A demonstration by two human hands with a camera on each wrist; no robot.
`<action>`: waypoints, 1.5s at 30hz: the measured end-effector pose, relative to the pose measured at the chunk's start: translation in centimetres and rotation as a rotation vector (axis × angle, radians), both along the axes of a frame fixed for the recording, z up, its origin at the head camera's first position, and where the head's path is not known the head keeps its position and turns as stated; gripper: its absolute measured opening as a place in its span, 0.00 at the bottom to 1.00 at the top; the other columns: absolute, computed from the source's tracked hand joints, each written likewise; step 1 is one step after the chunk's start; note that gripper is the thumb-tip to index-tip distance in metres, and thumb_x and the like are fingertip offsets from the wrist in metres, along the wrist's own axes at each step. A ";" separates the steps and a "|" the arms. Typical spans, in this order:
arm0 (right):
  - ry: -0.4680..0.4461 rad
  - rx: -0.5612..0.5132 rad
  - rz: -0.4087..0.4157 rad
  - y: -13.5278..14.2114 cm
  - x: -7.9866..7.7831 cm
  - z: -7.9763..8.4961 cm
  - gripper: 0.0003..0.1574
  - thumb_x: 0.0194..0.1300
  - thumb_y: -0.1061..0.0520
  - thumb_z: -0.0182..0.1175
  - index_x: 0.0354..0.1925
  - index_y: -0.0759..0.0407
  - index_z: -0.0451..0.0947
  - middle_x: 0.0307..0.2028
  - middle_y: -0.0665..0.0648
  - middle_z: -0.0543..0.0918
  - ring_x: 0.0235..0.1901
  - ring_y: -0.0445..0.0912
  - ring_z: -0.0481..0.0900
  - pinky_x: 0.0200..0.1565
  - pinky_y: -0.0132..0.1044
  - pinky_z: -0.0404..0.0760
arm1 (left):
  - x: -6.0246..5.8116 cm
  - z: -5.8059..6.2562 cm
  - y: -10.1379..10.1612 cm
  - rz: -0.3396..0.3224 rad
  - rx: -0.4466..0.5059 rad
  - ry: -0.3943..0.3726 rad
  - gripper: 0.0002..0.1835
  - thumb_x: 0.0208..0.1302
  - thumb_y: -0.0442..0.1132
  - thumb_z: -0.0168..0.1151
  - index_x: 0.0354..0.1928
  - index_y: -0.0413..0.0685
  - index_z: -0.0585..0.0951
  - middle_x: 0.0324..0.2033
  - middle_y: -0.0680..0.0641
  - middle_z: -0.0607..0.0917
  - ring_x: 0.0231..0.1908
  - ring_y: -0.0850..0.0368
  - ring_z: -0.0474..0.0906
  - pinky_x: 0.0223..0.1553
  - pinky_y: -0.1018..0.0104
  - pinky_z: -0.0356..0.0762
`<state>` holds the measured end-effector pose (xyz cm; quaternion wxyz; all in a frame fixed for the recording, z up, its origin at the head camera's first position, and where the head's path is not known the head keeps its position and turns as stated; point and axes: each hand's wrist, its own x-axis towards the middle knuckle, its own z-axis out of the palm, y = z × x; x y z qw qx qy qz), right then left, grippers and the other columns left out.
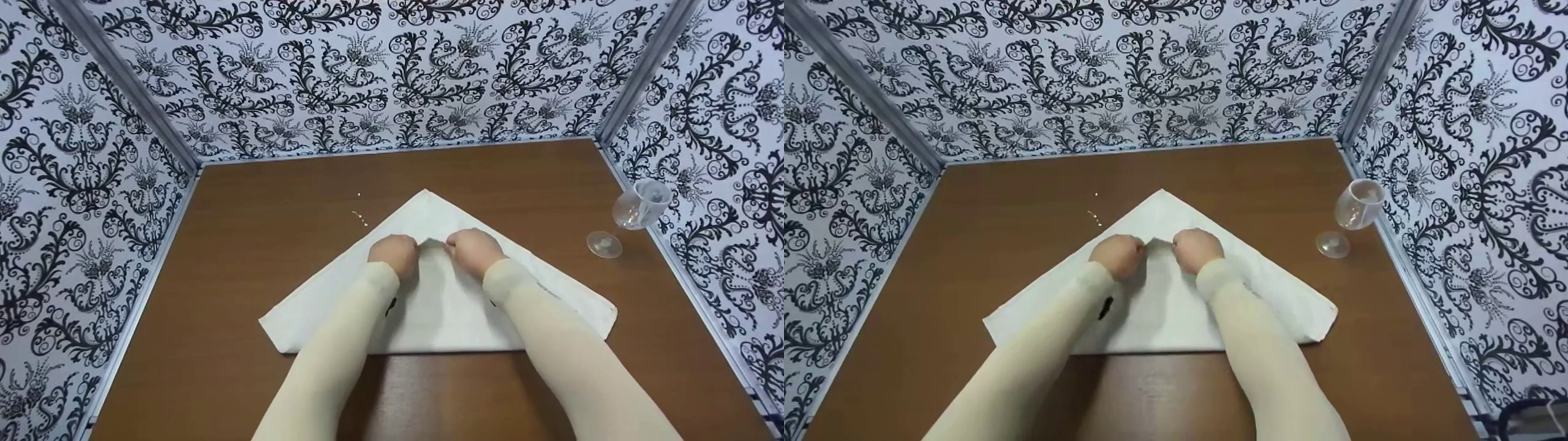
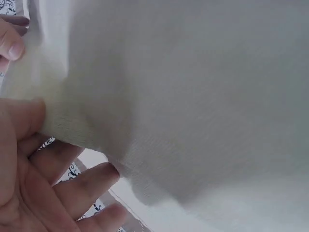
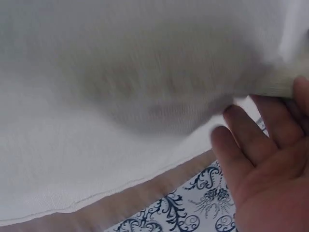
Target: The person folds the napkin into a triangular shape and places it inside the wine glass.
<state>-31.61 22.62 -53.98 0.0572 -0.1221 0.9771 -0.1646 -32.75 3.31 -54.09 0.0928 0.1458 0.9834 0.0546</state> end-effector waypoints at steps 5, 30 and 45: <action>0.129 -0.042 -0.054 0.0 -0.7 -0.5 0.16 0.79 0.49 0.58 0.38 0.52 0.90 0.49 0.56 0.92 0.51 0.55 0.90 0.56 0.53 0.85 | -0.8 0.0 0.0 0.046 0.035 0.085 0.17 0.83 0.47 0.50 0.56 0.59 0.89 0.56 0.51 0.90 0.60 0.50 0.86 0.61 0.51 0.83; -0.026 0.094 0.039 -0.4 -0.1 -1.2 0.14 0.77 0.52 0.60 0.37 0.56 0.86 0.38 0.59 0.90 0.44 0.60 0.88 0.51 0.57 0.83 | -0.5 -2.2 0.1 0.059 -0.018 -0.057 0.22 0.82 0.49 0.48 0.69 0.59 0.82 0.73 0.48 0.77 0.74 0.42 0.72 0.73 0.47 0.71; -0.024 0.094 0.036 -0.3 0.1 -1.4 0.15 0.79 0.51 0.58 0.46 0.57 0.89 0.48 0.61 0.92 0.52 0.61 0.87 0.60 0.57 0.82 | -0.5 -2.4 0.1 0.060 -0.027 -0.046 0.22 0.81 0.49 0.49 0.71 0.63 0.79 0.75 0.49 0.75 0.75 0.43 0.70 0.75 0.49 0.69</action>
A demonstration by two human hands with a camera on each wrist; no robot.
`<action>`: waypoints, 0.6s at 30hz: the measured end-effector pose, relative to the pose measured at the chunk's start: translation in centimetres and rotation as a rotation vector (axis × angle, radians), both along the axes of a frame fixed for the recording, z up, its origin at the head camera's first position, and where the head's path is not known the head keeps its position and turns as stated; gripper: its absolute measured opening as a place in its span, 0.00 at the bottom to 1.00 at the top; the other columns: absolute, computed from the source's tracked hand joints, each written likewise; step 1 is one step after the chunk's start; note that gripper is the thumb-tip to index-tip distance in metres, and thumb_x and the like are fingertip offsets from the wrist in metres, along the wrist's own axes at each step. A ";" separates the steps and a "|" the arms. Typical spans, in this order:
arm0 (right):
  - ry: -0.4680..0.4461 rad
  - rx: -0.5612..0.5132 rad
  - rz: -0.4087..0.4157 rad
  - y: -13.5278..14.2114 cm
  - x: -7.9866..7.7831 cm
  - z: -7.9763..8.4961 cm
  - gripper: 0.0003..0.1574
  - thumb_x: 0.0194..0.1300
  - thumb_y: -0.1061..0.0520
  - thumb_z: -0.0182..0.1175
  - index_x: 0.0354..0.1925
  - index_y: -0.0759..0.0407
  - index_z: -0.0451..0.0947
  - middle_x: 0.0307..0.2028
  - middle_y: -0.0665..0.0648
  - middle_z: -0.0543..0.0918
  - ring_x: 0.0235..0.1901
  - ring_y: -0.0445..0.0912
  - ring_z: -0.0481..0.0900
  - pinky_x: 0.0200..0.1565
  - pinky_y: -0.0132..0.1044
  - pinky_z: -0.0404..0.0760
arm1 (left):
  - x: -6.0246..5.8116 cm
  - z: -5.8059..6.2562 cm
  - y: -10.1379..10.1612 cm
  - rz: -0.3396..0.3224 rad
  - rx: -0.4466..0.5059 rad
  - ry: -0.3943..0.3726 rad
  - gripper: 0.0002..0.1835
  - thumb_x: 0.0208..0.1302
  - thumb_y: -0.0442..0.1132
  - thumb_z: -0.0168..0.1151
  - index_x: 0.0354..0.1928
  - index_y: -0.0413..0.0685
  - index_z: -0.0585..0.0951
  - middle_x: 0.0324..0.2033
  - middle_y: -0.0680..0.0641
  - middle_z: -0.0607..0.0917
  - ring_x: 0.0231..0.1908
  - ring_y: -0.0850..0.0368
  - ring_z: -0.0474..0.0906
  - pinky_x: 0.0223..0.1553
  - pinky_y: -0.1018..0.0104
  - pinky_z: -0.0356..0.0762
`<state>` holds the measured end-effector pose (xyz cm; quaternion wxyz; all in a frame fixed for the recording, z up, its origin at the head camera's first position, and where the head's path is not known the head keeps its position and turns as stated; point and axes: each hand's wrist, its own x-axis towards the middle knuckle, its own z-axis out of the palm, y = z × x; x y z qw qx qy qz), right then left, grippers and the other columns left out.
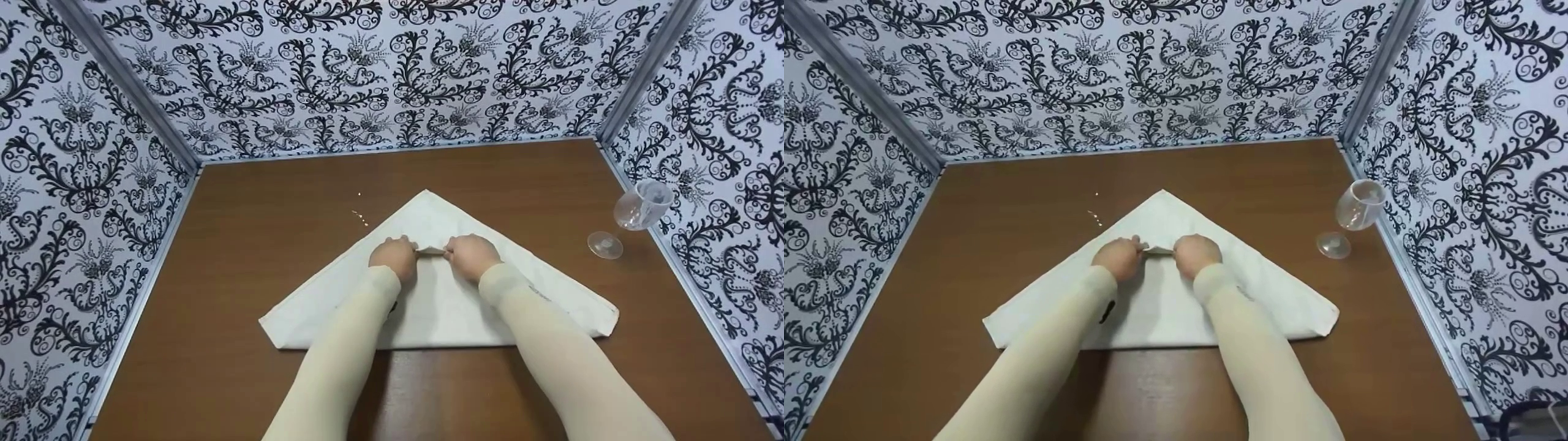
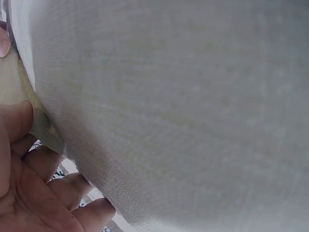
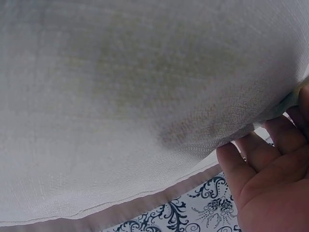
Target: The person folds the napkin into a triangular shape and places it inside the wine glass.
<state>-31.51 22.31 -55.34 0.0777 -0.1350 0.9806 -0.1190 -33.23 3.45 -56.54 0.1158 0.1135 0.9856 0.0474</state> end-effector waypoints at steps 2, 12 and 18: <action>0.000 0.005 0.007 0.1 0.0 0.0 0.15 0.79 0.51 0.58 0.46 0.57 0.89 0.47 0.60 0.92 0.52 0.61 0.88 0.59 0.57 0.82 | 0.1 0.1 0.0 -0.009 -0.008 0.005 0.22 0.81 0.49 0.49 0.71 0.63 0.79 0.74 0.49 0.75 0.74 0.43 0.71 0.74 0.49 0.70; 0.024 -0.024 0.032 0.3 -0.3 1.4 0.15 0.77 0.52 0.59 0.36 0.55 0.89 0.39 0.57 0.92 0.41 0.55 0.87 0.50 0.56 0.84 | 0.0 1.5 -0.3 -0.055 -0.012 0.033 0.17 0.80 0.47 0.53 0.46 0.53 0.91 0.42 0.48 0.92 0.44 0.51 0.89 0.50 0.52 0.87; 0.116 -0.079 -0.043 0.2 -1.1 1.2 0.18 0.80 0.51 0.57 0.36 0.53 0.89 0.44 0.56 0.93 0.46 0.55 0.90 0.52 0.56 0.85 | -1.0 1.7 -0.3 -0.036 0.024 0.164 0.14 0.80 0.43 0.55 0.48 0.56 0.90 0.42 0.50 0.92 0.45 0.52 0.90 0.47 0.53 0.88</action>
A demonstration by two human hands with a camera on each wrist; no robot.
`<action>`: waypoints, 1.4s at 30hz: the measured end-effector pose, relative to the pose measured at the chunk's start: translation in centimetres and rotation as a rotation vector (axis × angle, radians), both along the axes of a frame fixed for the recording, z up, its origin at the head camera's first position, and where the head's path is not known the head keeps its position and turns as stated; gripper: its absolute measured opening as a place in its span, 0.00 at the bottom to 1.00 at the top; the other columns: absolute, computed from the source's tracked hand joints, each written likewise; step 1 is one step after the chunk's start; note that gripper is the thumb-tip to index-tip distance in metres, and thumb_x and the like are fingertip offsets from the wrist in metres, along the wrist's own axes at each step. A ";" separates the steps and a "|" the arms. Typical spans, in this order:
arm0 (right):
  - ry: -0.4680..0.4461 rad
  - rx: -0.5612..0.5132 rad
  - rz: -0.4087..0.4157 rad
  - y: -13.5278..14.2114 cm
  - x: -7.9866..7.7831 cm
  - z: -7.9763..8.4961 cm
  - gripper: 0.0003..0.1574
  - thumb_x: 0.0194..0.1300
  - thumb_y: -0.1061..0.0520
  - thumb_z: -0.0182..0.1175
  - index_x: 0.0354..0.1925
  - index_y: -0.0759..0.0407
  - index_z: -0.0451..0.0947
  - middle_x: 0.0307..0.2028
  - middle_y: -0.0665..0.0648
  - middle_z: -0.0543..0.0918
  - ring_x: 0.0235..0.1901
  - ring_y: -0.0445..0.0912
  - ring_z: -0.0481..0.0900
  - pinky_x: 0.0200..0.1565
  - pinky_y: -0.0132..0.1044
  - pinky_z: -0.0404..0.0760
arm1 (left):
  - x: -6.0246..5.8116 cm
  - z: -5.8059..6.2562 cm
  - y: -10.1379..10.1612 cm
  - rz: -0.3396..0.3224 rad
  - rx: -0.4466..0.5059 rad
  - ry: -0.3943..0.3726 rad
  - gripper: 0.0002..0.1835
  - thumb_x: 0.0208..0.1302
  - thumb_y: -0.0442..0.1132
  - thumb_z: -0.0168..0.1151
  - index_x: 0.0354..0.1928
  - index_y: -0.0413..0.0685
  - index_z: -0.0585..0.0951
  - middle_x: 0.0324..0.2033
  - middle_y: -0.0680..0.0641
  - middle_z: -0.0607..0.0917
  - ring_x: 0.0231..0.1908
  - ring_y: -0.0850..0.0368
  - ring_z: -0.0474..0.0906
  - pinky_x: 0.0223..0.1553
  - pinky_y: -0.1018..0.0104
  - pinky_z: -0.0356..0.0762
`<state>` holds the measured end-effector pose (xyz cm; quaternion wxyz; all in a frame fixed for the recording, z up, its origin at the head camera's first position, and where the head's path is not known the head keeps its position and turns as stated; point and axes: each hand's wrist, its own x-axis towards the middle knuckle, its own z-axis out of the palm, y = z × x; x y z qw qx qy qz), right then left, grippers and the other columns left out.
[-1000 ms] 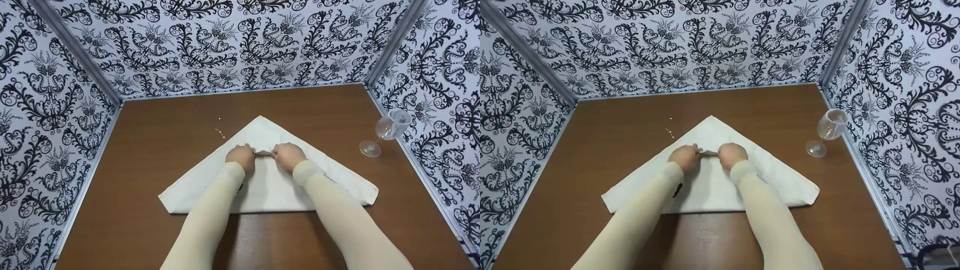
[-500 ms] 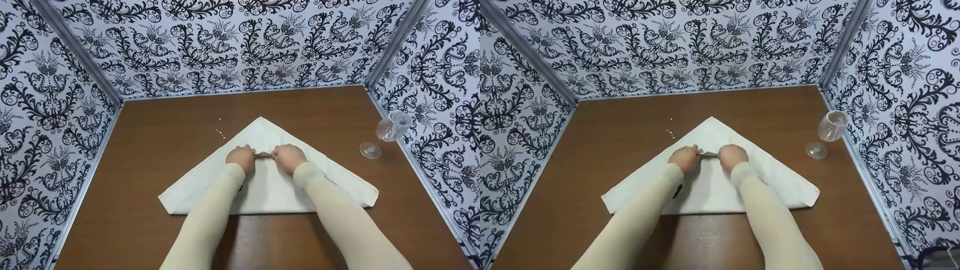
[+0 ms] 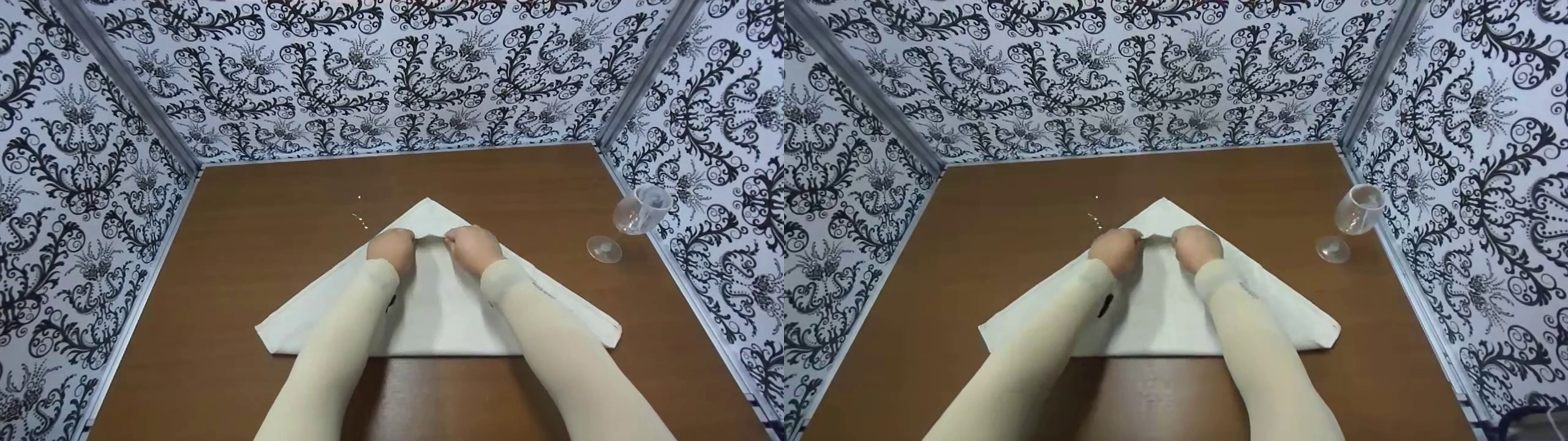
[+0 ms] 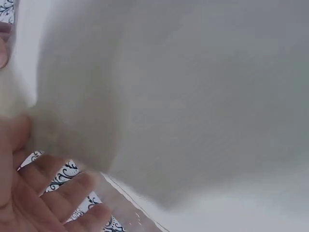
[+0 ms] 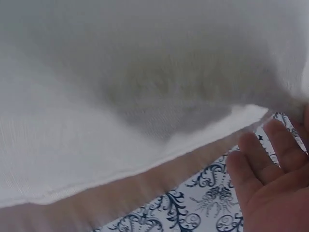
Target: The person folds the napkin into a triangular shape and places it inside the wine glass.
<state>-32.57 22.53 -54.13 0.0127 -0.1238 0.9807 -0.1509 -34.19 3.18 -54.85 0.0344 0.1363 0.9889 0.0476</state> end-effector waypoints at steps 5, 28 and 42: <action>-0.035 0.017 0.023 0.0 0.1 -0.5 0.15 0.79 0.51 0.58 0.45 0.52 0.91 0.52 0.56 0.91 0.53 0.57 0.89 0.59 0.55 0.83 | -0.2 -1.0 0.0 -0.001 -0.002 -0.029 0.14 0.78 0.41 0.56 0.55 0.59 0.89 0.48 0.51 0.92 0.51 0.51 0.89 0.52 0.53 0.87; -0.110 0.103 0.082 0.1 0.5 -0.6 0.15 0.77 0.50 0.60 0.39 0.55 0.89 0.41 0.58 0.92 0.46 0.59 0.89 0.53 0.56 0.84 | 0.5 -1.5 -0.1 -0.012 -0.021 -0.089 0.15 0.79 0.45 0.55 0.51 0.54 0.90 0.43 0.48 0.93 0.46 0.49 0.90 0.50 0.52 0.87; 0.025 -0.047 -0.016 0.2 -0.6 -0.4 0.15 0.78 0.54 0.58 0.39 0.55 0.90 0.53 0.58 0.91 0.50 0.61 0.89 0.51 0.59 0.85 | -0.4 -0.4 -0.1 -0.012 0.014 -0.043 0.18 0.83 0.44 0.50 0.61 0.61 0.87 0.64 0.54 0.86 0.61 0.51 0.85 0.60 0.53 0.84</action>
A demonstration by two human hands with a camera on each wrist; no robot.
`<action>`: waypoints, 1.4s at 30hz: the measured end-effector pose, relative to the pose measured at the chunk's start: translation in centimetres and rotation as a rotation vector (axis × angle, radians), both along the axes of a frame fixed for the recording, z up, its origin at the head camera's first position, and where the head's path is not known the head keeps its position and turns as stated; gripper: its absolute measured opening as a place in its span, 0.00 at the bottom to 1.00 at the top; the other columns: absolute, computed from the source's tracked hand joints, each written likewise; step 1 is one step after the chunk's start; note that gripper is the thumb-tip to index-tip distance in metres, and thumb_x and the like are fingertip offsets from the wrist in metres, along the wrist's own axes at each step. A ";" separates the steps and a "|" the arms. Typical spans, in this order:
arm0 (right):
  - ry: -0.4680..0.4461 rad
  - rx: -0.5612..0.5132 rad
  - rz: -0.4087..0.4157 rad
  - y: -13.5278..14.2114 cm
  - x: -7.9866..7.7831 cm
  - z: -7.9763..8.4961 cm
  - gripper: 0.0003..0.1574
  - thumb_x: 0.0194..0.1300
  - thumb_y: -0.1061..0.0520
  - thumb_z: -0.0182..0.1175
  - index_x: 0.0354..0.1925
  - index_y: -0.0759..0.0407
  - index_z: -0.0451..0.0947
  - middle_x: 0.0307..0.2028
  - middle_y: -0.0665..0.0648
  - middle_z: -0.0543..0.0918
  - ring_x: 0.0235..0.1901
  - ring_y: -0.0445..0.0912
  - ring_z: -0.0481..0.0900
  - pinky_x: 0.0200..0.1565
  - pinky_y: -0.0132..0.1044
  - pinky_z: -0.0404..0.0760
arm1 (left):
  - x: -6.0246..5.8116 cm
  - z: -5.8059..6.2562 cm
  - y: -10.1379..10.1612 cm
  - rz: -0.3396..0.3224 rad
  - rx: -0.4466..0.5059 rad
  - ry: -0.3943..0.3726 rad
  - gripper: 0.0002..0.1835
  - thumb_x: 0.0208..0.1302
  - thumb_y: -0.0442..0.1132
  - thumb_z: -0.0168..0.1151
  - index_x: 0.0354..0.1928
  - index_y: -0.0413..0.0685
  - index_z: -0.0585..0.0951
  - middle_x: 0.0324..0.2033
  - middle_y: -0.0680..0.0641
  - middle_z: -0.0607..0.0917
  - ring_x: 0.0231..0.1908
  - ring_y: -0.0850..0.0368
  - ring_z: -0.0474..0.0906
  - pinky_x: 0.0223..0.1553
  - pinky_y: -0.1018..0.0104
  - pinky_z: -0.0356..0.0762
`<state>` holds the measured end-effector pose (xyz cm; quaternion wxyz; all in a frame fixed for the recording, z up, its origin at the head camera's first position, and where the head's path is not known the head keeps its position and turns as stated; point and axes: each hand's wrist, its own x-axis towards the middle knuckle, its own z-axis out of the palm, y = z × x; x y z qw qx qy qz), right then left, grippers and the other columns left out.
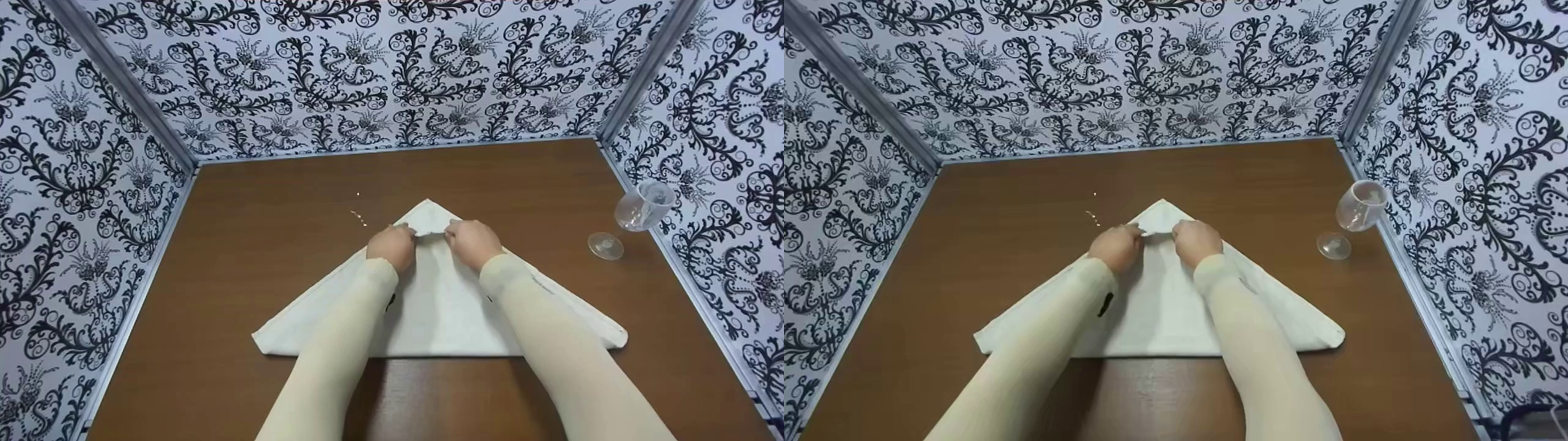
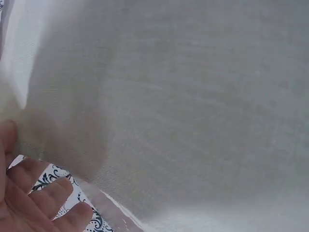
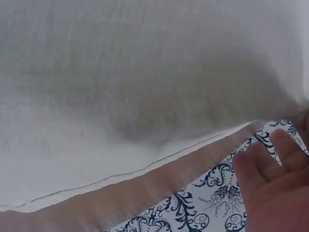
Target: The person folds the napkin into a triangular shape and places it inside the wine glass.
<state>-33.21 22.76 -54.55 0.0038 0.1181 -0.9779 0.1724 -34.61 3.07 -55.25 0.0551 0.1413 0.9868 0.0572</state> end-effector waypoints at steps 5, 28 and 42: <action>-0.092 0.026 0.045 0.4 0.0 -0.6 0.13 0.77 0.55 0.59 0.43 0.56 0.90 0.47 0.58 0.92 0.51 0.59 0.89 0.58 0.56 0.83 | 0.0 -0.5 0.1 0.003 -0.046 -0.092 0.20 0.83 0.47 0.48 0.66 0.62 0.84 0.65 0.52 0.85 0.67 0.51 0.81 0.67 0.54 0.79; -0.060 0.154 0.119 0.1 1.2 -0.9 0.13 0.76 0.53 0.61 0.35 0.58 0.84 0.35 0.62 0.88 0.40 0.61 0.87 0.47 0.57 0.83 | 1.2 -0.8 0.2 -0.027 -0.078 -0.046 0.17 0.79 0.44 0.52 0.52 0.52 0.90 0.47 0.47 0.92 0.50 0.49 0.89 0.55 0.53 0.86; -0.078 0.006 -0.014 0.1 0.5 0.1 0.14 0.78 0.52 0.60 0.42 0.54 0.91 0.42 0.56 0.93 0.47 0.58 0.89 0.51 0.56 0.85 | 0.1 0.4 -0.1 -0.018 0.020 -0.058 0.15 0.81 0.45 0.53 0.51 0.54 0.90 0.47 0.47 0.92 0.49 0.47 0.90 0.50 0.49 0.87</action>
